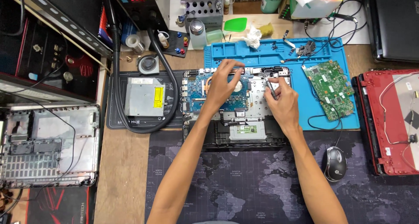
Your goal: Disassembling and repairing internal laptop components using a screwdriver and tweezers
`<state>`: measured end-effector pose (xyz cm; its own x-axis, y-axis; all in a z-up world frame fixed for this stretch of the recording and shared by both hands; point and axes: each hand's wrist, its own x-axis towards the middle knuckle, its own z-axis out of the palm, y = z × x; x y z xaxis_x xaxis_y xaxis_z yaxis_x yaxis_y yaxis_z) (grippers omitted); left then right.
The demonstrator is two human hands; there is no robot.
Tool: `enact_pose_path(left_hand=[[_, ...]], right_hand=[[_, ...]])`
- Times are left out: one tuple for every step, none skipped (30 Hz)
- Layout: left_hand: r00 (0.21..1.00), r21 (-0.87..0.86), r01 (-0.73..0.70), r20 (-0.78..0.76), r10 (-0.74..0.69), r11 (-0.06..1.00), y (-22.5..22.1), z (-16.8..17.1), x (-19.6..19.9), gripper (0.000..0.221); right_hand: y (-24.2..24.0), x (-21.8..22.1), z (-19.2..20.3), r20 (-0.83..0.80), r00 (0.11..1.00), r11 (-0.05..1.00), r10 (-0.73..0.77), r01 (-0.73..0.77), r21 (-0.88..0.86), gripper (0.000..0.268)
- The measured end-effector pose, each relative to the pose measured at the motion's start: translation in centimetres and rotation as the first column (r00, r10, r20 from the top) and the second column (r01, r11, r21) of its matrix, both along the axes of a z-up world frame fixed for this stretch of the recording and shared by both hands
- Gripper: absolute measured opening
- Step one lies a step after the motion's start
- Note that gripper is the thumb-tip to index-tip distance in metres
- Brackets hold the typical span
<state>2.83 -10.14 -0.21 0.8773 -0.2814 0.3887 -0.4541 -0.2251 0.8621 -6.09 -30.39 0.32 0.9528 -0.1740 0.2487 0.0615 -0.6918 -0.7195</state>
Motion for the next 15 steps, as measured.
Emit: enact_pose_path(left_hand=[[1.0,0.002,-0.003,0.0,0.003,1.0,0.8,0.4,-0.6,0.017],[1.0,0.055,-0.018,0.01,0.018,0.998,1.6,0.9,-1.2,0.015],[0.999,0.107,-0.034,0.02,0.032,0.994,2.3,1.4,-1.8,0.014],[0.999,0.107,-0.037,0.025,0.034,0.994,3.3,1.5,-2.2,0.014],[0.999,0.122,-0.042,-0.003,0.043,0.992,4.2,1.6,-2.7,0.015],[0.998,0.136,-0.048,-0.035,0.053,0.989,5.2,1.6,-3.3,0.017],[0.998,0.136,-0.05,-0.034,0.055,0.989,6.3,1.2,-3.3,0.017],[0.994,0.168,-0.105,-0.018,0.11,0.98,7.3,0.7,-3.7,0.016],[0.987,0.199,-0.16,0.0,0.164,0.967,8.4,0.1,-4.0,0.016],[0.986,0.199,-0.161,0.0,0.164,0.967,9.2,0.8,-4.6,0.016],[0.975,0.202,-0.217,-0.004,0.222,0.955,10.0,1.4,-5.3,0.016],[0.96,0.204,-0.274,-0.006,0.281,0.94,10.8,2.1,-5.9,0.017],[0.959,0.202,-0.276,-0.004,0.283,0.94,11.1,1.7,-6.0,0.017],[0.957,0.155,-0.287,-0.003,0.291,0.945,11.5,1.2,-6.2,0.017],[0.954,0.108,-0.296,-0.002,0.298,0.949,11.8,0.7,-6.4,0.018]], right_hand=[[0.0,0.0,-0.1,0.0,1.0,1.0,0.003,-0.003,0.002,0.024],[0.0,0.0,-0.2,-0.002,1.0,1.0,0.002,-0.002,-0.005,0.024],[-0.1,0.0,-0.2,-0.003,1.0,1.0,0.0,0.0,-0.012,0.024],[-0.1,0.1,-0.2,0.001,1.0,1.0,0.002,-0.002,-0.011,0.024],[-0.2,0.1,-0.2,-0.009,1.0,1.0,0.0,0.0,-0.005,0.025],[-0.2,0.0,-0.3,-0.023,1.0,1.0,-0.001,0.001,0.0,0.025],[-0.1,0.2,-0.2,-0.023,1.0,1.0,0.001,-0.001,0.0,0.025],[0.0,0.1,-0.1,-0.018,1.0,1.0,-0.008,0.008,0.005,0.024],[0.1,-0.1,-0.1,-0.014,1.0,1.0,-0.017,0.017,0.009,0.024],[0.1,-0.1,-0.1,-0.014,1.0,1.0,-0.016,0.016,0.009,0.024],[0.1,-0.2,-0.2,-0.016,1.0,1.0,-0.017,0.017,0.004,0.024],[0.1,-0.1,-0.1,-0.016,1.0,1.0,-0.016,0.016,-0.001,0.024],[0.1,-0.2,0.0,-0.014,1.0,1.0,-0.014,0.014,-0.002,0.024],[0.2,-0.2,0.0,-0.016,1.0,1.0,-0.016,0.016,-0.005,0.024],[0.2,-0.3,0.1,-0.019,1.0,1.0,-0.018,0.018,-0.007,0.025]])
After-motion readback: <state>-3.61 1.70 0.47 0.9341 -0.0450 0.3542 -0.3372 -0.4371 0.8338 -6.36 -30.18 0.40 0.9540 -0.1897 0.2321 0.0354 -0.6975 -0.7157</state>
